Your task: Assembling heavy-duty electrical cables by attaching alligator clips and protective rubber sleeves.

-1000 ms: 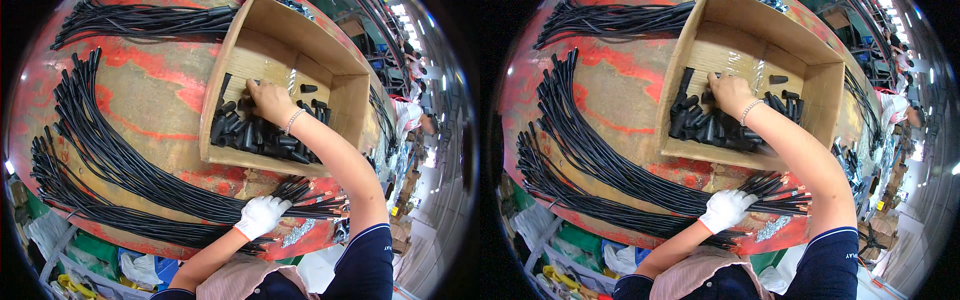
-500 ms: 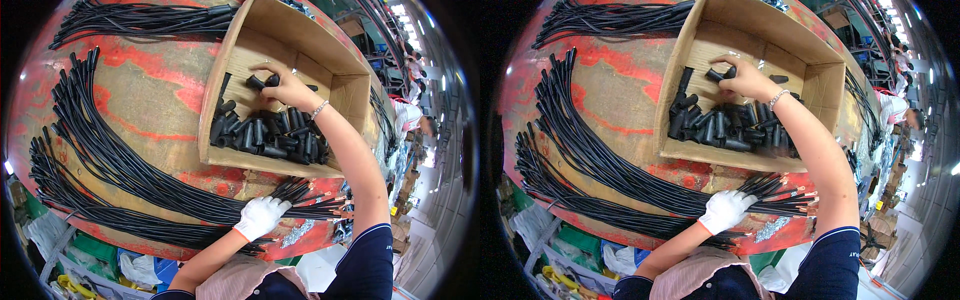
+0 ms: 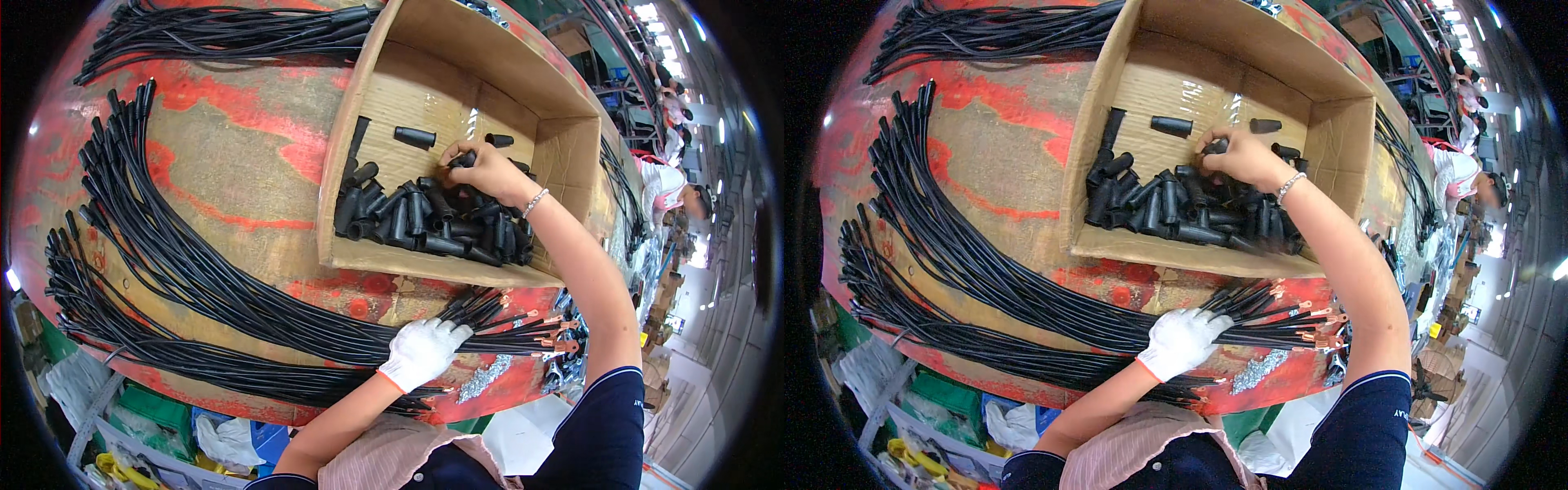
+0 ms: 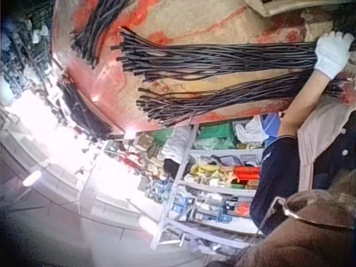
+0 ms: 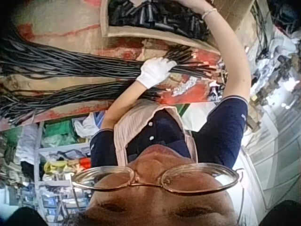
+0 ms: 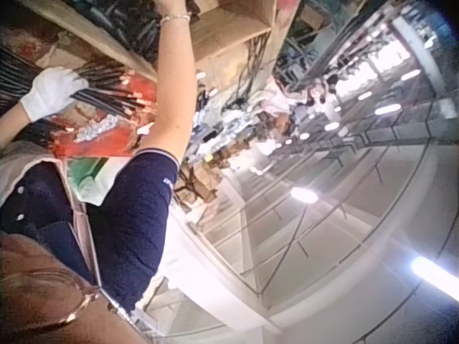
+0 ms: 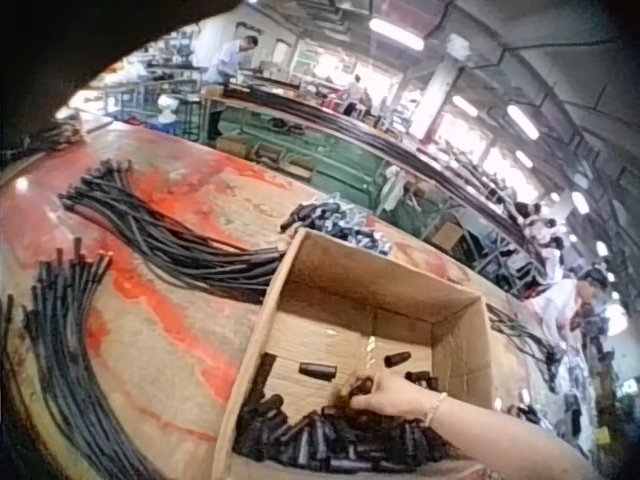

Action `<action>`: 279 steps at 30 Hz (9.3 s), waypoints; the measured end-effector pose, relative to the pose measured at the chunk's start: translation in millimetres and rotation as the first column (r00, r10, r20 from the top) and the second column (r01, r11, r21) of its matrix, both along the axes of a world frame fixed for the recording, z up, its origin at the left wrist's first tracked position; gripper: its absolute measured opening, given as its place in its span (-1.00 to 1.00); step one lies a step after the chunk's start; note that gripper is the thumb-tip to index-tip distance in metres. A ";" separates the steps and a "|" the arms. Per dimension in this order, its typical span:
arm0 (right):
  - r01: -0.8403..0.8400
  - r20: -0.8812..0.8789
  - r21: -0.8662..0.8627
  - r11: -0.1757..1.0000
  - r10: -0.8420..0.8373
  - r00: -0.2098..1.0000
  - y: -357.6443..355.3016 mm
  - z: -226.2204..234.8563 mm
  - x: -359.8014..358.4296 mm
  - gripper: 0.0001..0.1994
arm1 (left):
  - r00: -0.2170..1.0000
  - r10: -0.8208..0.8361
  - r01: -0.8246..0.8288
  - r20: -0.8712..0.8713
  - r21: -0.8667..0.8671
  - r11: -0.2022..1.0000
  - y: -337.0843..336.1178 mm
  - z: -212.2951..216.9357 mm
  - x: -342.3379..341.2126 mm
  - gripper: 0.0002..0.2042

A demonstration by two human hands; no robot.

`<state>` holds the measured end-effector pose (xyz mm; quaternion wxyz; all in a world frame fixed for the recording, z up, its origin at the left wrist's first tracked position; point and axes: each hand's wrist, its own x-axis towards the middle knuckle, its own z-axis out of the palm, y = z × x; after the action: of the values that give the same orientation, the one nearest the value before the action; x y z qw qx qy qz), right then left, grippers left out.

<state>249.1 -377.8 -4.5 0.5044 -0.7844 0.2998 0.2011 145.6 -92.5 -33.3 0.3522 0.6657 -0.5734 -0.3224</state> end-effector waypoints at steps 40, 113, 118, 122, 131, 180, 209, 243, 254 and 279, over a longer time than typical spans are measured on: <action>0.417 0.057 0.905 -0.081 -0.950 -0.308 134.0 72.0 -320.2 -0.68 | 0.725 0.374 -0.063 -0.578 0.486 0.872 23.6 88.7 2.6 -0.72; 0.090 0.110 -0.031 0.995 -0.086 0.990 166.4 30.1 -318.6 -0.44 | 0.733 0.465 -0.240 -0.496 0.452 0.859 3.3 70.1 -8.3 -0.75; 0.419 0.508 0.411 0.809 -0.585 0.632 143.0 52.9 -343.9 -0.58 | 0.676 0.405 -0.113 -0.616 0.456 0.883 5.1 63.7 -0.4 -0.73; 0.392 0.307 0.896 0.208 -0.929 -0.209 130.8 74.9 -333.3 -0.58 | 0.704 0.418 -0.093 -0.574 0.509 0.856 8.6 61.8 -1.7 -0.73; 0.000 -0.116 0.991 -0.132 -0.869 -0.482 130.6 82.5 -320.8 -0.56 | 0.683 0.440 -0.105 -0.583 0.518 0.849 7.2 68.0 -6.6 -0.78; 0.322 0.062 0.947 -0.019 -0.969 -0.240 132.8 65.6 -323.0 -0.68 | 0.822 0.435 -0.216 -0.368 0.505 0.835 16.0 65.3 -31.5 -0.77; 0.758 0.512 0.295 0.582 -0.766 0.388 142.4 59.9 -338.4 -0.66 | 0.933 0.186 -0.037 -0.309 0.431 0.902 30.8 18.6 -19.1 -0.70; 0.359 0.249 0.919 0.160 -0.944 -0.216 110.6 72.7 -283.5 -0.69 | 0.684 0.487 -0.220 -0.543 0.483 0.847 18.0 77.3 -4.0 -0.67; 0.364 0.259 0.919 0.152 -0.929 -0.264 107.6 77.6 -288.8 -0.70 | 0.739 0.466 -0.207 -0.486 0.495 0.844 20.4 65.0 -11.1 -0.67; -0.133 -0.004 -0.485 0.864 0.150 0.989 195.7 49.6 -286.9 -0.38 | 0.540 0.484 -0.297 -0.689 0.382 0.875 16.0 44.1 7.4 -0.85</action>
<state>-37.7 -182.1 45.1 0.2811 -0.9087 0.2735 0.1429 153.0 -76.4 10.7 0.5487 0.6103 -0.1653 -0.5469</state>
